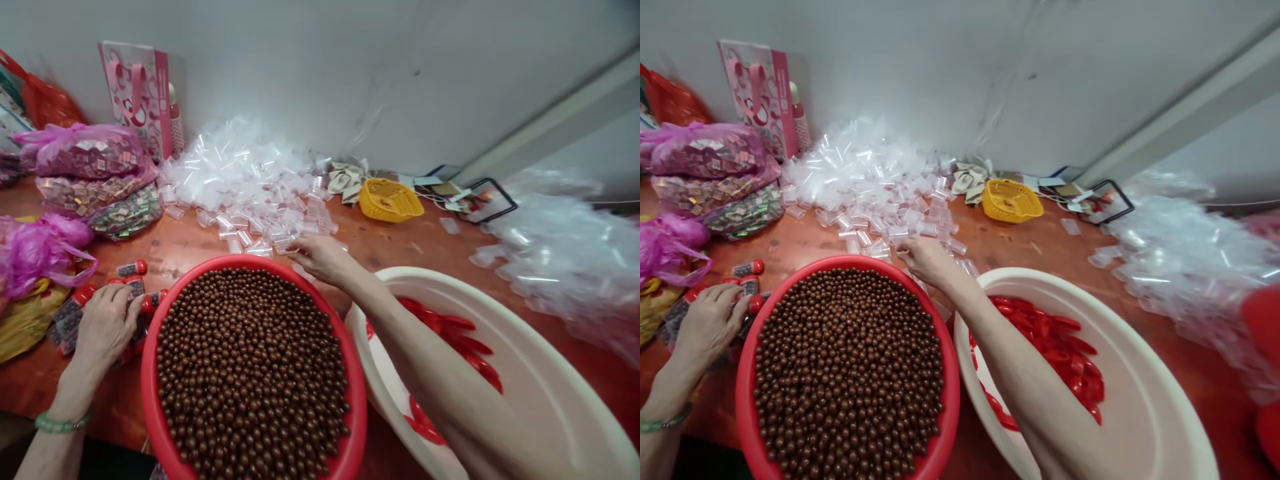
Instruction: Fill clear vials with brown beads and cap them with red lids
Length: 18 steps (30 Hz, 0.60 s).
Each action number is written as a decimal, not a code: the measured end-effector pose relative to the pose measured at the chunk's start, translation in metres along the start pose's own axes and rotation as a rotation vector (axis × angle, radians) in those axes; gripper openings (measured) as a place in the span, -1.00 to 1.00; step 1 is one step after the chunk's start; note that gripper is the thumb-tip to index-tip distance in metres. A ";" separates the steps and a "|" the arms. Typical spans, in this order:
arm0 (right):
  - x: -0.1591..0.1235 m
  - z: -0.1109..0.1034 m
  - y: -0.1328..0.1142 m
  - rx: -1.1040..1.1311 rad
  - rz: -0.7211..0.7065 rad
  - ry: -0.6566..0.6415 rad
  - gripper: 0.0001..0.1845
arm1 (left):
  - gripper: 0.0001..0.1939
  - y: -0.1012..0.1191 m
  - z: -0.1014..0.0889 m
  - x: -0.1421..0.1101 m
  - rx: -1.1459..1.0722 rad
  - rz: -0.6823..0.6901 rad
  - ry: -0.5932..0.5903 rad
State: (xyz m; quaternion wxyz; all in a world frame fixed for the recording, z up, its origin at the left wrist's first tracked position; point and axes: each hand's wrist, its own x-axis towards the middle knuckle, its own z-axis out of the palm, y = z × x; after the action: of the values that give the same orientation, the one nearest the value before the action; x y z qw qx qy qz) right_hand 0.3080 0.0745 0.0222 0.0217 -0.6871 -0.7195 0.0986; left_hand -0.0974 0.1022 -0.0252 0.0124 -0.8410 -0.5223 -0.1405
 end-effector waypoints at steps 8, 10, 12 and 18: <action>0.073 0.037 0.003 -0.034 -0.058 -0.260 -0.64 | -0.68 0.027 0.010 0.016 -0.427 0.011 0.104; 0.080 0.046 0.003 -0.027 -0.069 -0.282 -0.64 | -0.66 0.022 0.019 0.022 -0.506 0.045 0.034; 0.083 0.052 0.004 -0.004 -0.073 -0.284 -0.65 | -0.62 0.018 0.028 0.031 -0.592 0.091 -0.059; 0.078 0.049 0.018 0.161 -0.013 -0.120 -0.75 | -0.61 0.035 0.048 0.062 -0.878 0.208 -0.368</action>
State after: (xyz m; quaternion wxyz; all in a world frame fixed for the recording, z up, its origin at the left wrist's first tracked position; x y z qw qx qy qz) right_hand 0.3136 0.1476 -0.0375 0.0342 -0.6713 -0.7137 0.1971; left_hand -0.0303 0.1487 -0.0518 -0.4221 -0.8255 -0.3202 -0.1946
